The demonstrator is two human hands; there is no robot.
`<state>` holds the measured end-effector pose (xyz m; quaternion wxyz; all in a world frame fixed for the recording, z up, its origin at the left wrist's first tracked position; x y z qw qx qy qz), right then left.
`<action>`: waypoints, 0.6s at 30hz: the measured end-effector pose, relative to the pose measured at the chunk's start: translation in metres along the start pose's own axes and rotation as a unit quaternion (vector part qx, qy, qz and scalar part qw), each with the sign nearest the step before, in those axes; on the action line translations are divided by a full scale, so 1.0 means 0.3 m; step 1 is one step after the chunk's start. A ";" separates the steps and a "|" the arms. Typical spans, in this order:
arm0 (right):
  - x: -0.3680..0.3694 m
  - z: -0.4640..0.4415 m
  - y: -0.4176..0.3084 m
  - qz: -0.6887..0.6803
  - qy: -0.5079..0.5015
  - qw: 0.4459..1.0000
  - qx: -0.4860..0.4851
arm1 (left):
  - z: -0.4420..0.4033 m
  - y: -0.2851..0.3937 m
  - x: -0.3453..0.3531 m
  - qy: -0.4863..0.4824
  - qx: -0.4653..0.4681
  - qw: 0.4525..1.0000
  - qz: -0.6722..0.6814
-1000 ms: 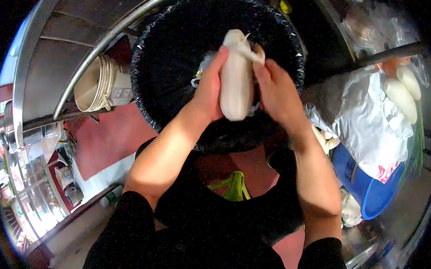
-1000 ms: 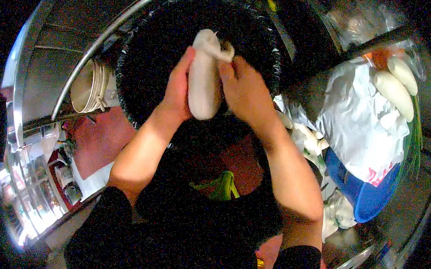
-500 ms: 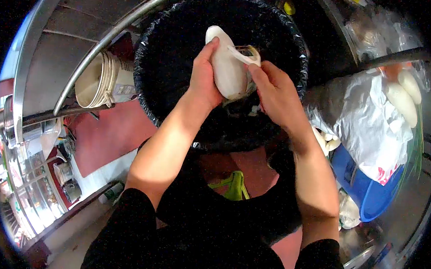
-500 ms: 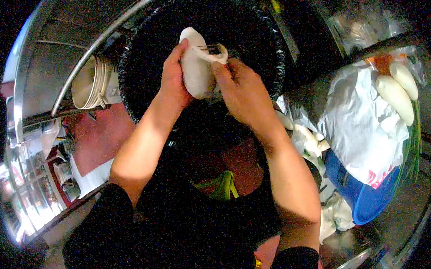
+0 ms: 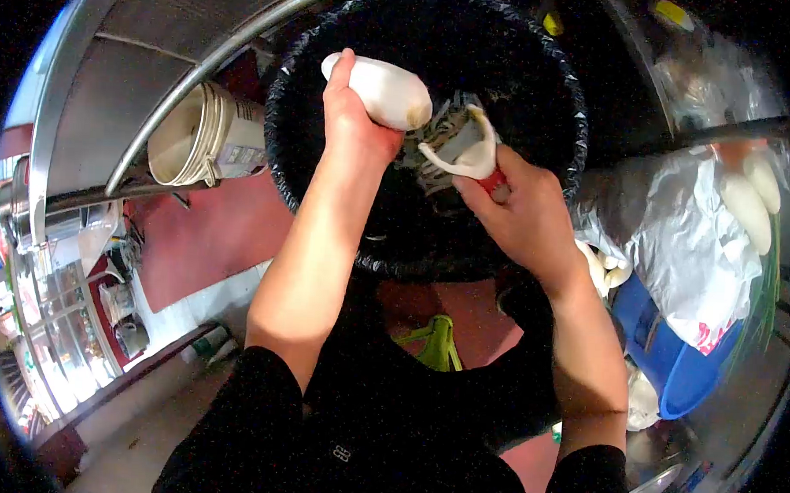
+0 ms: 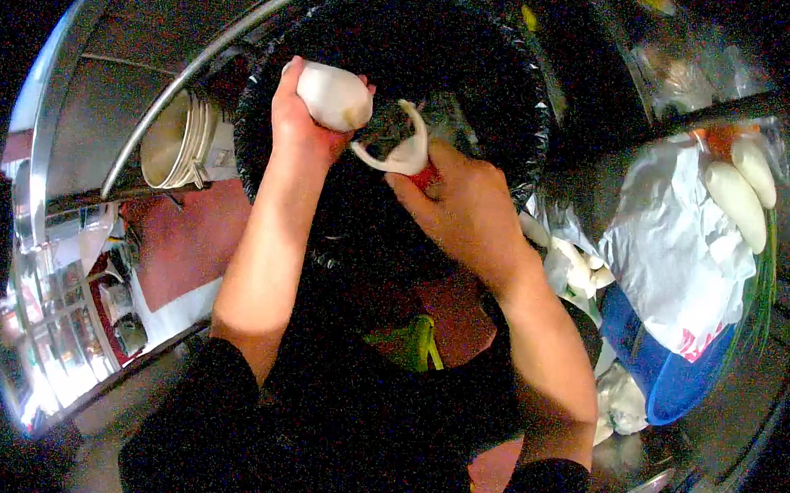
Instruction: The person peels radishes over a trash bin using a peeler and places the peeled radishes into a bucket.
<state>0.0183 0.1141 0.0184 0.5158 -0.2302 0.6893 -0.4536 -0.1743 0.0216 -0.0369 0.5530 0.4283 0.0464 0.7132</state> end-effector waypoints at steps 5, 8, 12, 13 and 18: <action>0.037 -0.070 0.026 0.150 0.019 0.976 -0.154 | 0.049 -0.032 0.010 -0.019 -0.038 0.998 -0.047; 0.052 -0.099 0.039 0.188 -0.007 0.969 -0.159 | 0.062 -0.036 0.015 -0.013 -0.053 0.998 -0.021; 0.091 -0.133 0.054 0.203 -0.005 0.963 -0.179 | 0.089 -0.019 0.009 -0.015 -0.048 0.998 -0.026; 0.098 -0.138 0.049 0.202 -0.007 0.963 -0.179 | 0.094 -0.009 0.005 -0.013 -0.049 0.998 -0.025; 0.144 -0.158 0.019 0.177 -0.025 0.965 -0.194 | 0.124 0.058 -0.024 -0.016 0.002 0.999 -0.031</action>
Point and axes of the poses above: each hand's wrist, its own z-axis away from the middle knuckle, its own x-axis out of the palm, y = z × x, the point moved 4 cm from there along -z, towards the middle knuckle, and after that the axes turned 8 degrees about -x, right-handed, at the moved point
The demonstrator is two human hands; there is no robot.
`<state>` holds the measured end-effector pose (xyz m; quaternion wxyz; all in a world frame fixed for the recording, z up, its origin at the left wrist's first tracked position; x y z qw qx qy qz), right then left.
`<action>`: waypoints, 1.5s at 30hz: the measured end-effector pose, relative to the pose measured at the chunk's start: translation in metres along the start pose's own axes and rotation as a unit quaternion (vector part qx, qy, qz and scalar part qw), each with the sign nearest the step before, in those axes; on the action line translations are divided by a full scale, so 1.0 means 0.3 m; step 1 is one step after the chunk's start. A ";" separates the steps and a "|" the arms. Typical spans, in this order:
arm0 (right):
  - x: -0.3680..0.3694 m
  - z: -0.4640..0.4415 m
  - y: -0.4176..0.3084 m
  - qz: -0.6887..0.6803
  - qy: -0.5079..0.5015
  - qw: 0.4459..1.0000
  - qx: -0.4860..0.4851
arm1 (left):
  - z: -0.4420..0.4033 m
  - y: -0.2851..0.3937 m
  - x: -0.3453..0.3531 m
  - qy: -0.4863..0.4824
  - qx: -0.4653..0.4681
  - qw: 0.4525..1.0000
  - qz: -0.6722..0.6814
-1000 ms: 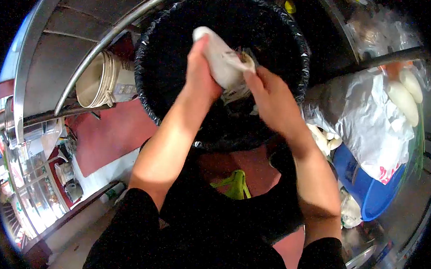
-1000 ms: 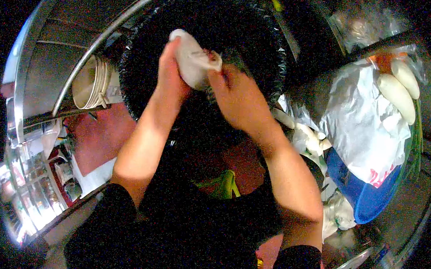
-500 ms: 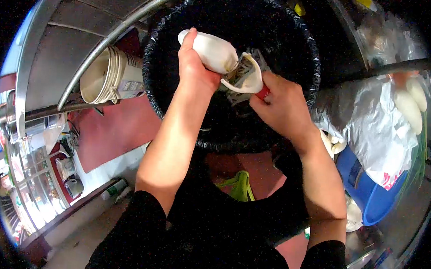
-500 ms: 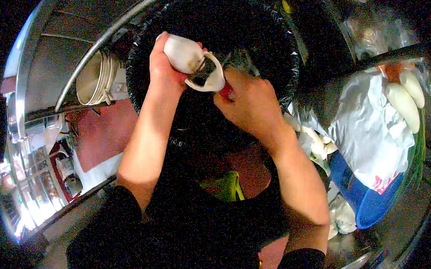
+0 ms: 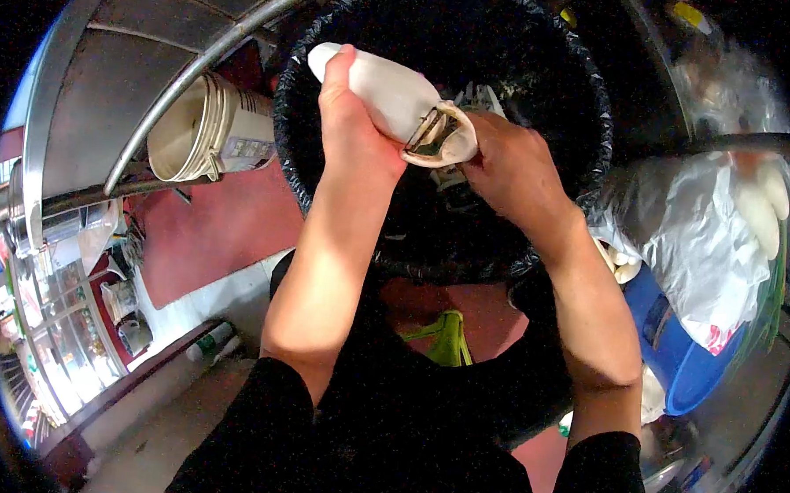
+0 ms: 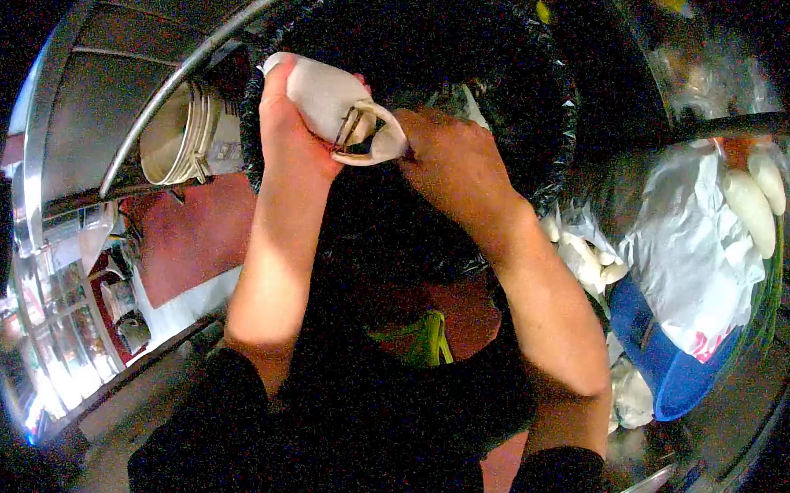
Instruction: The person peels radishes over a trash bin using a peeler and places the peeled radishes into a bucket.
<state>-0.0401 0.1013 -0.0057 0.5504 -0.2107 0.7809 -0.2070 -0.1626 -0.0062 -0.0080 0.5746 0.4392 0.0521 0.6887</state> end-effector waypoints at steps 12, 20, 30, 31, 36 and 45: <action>-0.087 -0.056 0.009 -0.037 0.022 0.999 0.026 | 0.002 0.115 -0.046 0.020 0.053 0.993 0.107; 0.009 -0.051 0.017 -0.091 0.002 0.994 -0.065 | -0.007 0.027 -0.054 -0.019 0.005 0.998 0.067; -0.077 -0.049 -0.007 -0.024 0.007 1.000 0.007 | -0.007 0.064 -0.064 -0.032 0.001 0.998 0.055; -0.068 -0.058 -0.046 -0.012 0.018 0.999 -0.048 | -0.002 0.058 -0.047 -0.045 0.001 0.998 0.038; -0.042 -0.030 -0.022 0.084 -0.073 0.994 0.007 | -0.014 0.038 -0.044 -0.026 0.003 1.000 0.015; -0.202 0.056 0.025 -0.192 -0.006 0.962 0.193 | -0.072 0.052 -0.061 -0.066 -0.013 0.965 -0.252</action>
Point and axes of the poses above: each hand's wrist, its own z-axis away from the middle knuckle, its own x-axis out of the palm, y = z × x, the point moved 4 cm from there along -z, towards the middle knuckle, and after that the axes turned 8 degrees about -x, right-handed, at the moved point
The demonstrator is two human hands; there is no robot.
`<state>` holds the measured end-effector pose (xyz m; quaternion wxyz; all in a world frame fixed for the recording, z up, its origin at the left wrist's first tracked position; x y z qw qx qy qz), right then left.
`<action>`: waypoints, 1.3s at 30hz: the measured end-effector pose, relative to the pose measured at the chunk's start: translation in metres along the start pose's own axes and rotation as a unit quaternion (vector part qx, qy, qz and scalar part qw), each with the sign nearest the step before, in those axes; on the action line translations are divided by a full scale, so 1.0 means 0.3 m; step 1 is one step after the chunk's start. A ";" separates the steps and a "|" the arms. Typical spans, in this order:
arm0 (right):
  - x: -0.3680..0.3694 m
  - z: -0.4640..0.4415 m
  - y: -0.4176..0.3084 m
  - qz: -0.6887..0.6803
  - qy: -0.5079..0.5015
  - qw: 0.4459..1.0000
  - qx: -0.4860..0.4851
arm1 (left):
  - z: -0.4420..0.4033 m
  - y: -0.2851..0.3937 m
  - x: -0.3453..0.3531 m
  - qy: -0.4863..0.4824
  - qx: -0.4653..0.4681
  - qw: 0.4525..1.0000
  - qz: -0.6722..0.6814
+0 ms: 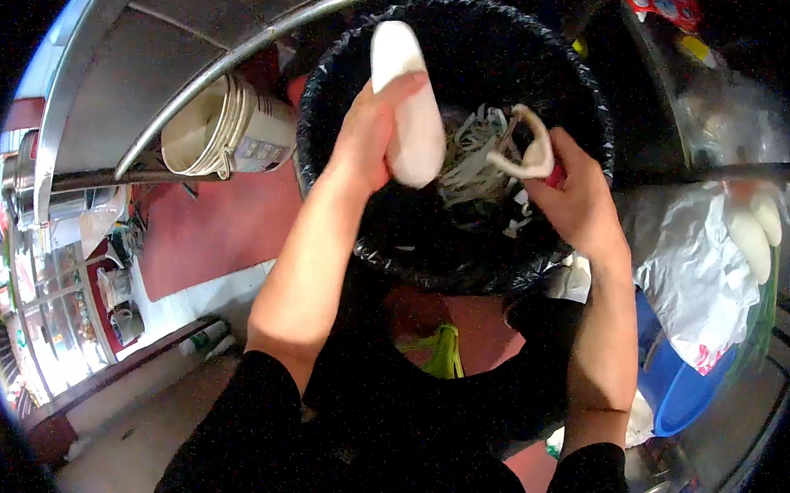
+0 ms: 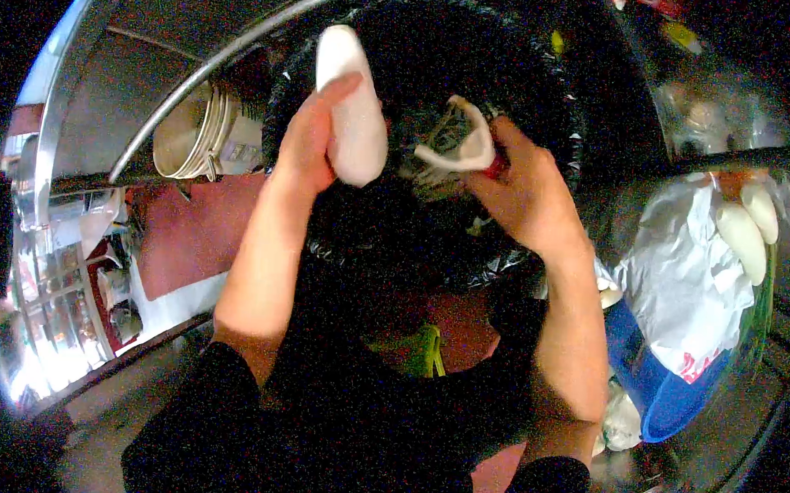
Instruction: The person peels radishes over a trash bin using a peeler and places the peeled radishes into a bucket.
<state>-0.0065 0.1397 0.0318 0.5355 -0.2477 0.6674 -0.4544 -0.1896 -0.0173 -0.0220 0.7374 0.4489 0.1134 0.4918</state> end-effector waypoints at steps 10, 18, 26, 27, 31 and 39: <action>0.015 0.000 0.040 0.278 0.020 0.955 -0.105 | 0.108 -0.018 0.076 -0.204 0.002 0.856 -0.475; -0.034 -0.004 0.143 0.388 0.030 0.920 -0.048 | 0.171 0.042 0.023 -0.192 0.070 0.808 -0.552; 0.074 -0.046 0.086 0.336 -0.066 0.933 -0.110 | 0.243 0.053 0.064 -0.090 0.157 0.735 -0.654; 0.054 -0.042 0.097 0.337 -0.066 0.933 -0.110 | 0.256 0.069 0.064 -0.031 0.197 0.696 -0.690; -0.026 -0.042 0.064 0.341 0.000 0.936 -0.085 | 0.257 0.069 0.039 0.025 0.260 0.687 -0.678; -0.005 -0.042 0.127 0.354 -0.117 0.926 0.063 | 0.283 0.070 0.050 0.032 0.293 0.661 -0.690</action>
Point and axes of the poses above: each hand's wrist, its own z-axis away from the middle knuckle, its own x-axis out of the palm, y = z × x, the point moved 4 cm from there along -z, towards the middle knuckle, and after that the axes turned 8 degrees about -x, right-handed, at the moved point
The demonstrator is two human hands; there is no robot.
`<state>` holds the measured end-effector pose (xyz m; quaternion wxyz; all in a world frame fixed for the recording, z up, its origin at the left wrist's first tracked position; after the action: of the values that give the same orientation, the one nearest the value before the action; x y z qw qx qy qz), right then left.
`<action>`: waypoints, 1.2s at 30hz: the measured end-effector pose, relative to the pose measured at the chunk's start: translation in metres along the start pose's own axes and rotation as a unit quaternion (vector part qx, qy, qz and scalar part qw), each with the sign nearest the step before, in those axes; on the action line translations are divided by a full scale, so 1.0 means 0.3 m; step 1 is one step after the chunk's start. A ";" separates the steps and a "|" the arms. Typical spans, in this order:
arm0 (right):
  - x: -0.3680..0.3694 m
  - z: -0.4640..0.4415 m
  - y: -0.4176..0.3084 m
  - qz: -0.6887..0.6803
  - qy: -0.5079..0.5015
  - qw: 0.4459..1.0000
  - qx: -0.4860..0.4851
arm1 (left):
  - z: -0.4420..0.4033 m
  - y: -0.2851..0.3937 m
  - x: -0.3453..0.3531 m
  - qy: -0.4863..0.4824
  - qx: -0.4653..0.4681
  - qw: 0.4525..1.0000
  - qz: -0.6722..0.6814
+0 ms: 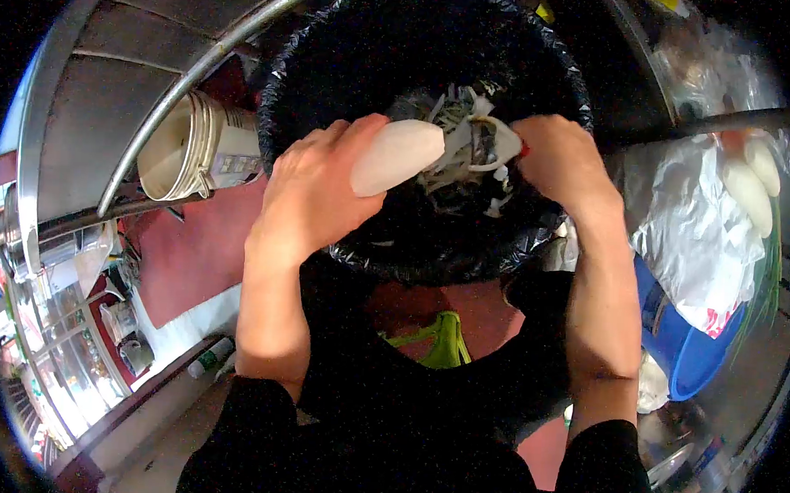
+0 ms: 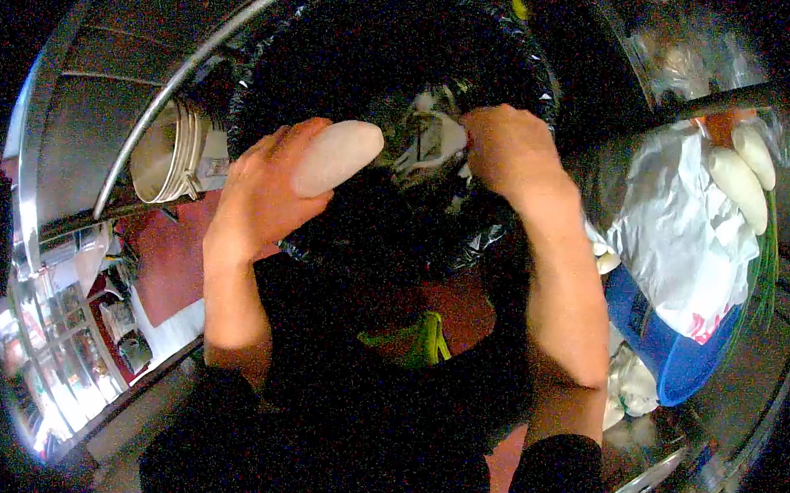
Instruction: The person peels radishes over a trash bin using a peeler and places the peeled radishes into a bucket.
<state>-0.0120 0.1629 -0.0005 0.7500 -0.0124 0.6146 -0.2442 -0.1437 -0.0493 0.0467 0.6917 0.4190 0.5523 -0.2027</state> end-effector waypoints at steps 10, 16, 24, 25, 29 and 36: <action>0.038 -0.015 -0.009 -0.083 -0.090 0.984 -0.133 | 0.010 0.012 -0.010 0.031 0.056 0.997 -0.045; 0.003 -0.063 -0.066 -0.201 -0.033 0.966 -0.157 | -0.002 0.031 0.035 0.020 0.111 0.994 0.009; 0.032 0.009 -0.020 -0.226 -0.209 0.939 -0.150 | -0.036 -0.047 -0.034 0.106 -0.043 0.974 0.193; 0.020 0.003 -0.023 -0.222 -0.205 0.940 -0.155 | -0.044 -0.063 -0.036 0.113 -0.042 0.974 0.190; -0.069 -0.010 -0.043 -0.316 0.015 0.946 -0.070 | -0.025 -0.100 0.069 -0.143 -0.203 0.755 0.607; -0.038 -0.046 -0.092 -0.161 0.216 0.934 -0.235 | 0.008 -0.071 0.098 -0.310 -0.203 0.685 0.627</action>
<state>-0.0360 0.1468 0.0156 0.5255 -0.2339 0.7914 -0.2069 -0.1490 -0.0579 0.0119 0.8571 0.4304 -0.0581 0.2769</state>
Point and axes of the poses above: each hand's wrist, its own z-axis away from the middle knuckle, its own x-axis out of the palm, y = z × x, the point moved 4 cm from there along -z, towards the middle knuckle, and after that the axes turned 8 degrees about -x, right-handed, at the moved point
